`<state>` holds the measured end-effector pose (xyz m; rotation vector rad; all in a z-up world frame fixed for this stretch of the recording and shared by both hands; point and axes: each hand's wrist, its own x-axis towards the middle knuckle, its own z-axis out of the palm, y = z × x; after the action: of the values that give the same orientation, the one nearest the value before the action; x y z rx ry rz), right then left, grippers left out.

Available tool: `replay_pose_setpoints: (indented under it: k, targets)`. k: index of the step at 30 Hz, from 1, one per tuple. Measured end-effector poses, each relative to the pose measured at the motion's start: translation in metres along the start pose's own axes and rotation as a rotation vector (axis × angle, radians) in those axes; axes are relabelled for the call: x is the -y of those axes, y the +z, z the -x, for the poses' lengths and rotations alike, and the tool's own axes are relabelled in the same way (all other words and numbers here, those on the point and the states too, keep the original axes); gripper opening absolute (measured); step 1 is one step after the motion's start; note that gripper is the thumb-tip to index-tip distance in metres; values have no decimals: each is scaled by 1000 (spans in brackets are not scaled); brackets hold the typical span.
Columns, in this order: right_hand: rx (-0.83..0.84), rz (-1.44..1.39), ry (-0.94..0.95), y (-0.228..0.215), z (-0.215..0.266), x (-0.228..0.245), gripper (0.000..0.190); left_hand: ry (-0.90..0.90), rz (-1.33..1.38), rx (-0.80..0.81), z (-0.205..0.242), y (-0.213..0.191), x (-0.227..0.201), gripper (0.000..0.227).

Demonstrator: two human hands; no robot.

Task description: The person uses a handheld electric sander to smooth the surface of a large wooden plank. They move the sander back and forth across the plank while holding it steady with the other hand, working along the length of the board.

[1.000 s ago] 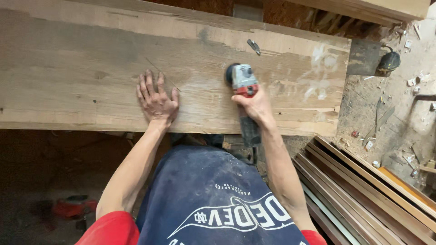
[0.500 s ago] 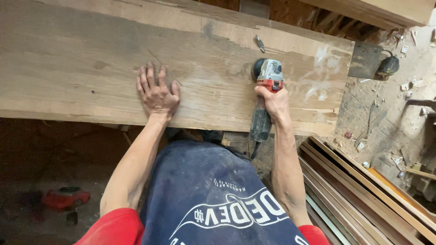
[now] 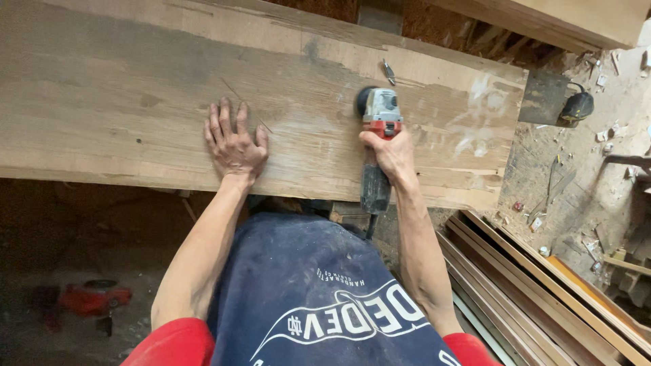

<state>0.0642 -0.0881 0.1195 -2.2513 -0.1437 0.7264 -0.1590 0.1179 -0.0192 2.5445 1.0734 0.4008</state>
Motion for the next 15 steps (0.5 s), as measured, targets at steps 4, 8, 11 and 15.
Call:
replay_pose_setpoints:
  k: [4,8,11,15]
  targets:
    - [7,-29,50,0,9,7,37,-4,-12,-3,0,0,0,61]
    - [104,113,-52,21,17,16,41,1,-15,-8,0,-1,-2,60]
    - [170,123,-26,30,10,20,41,10,-21,-12,1,-3,-1,60]
    - [67,42,-6,16,-31,31,40,14,-27,-11,-1,-4,-3,59]
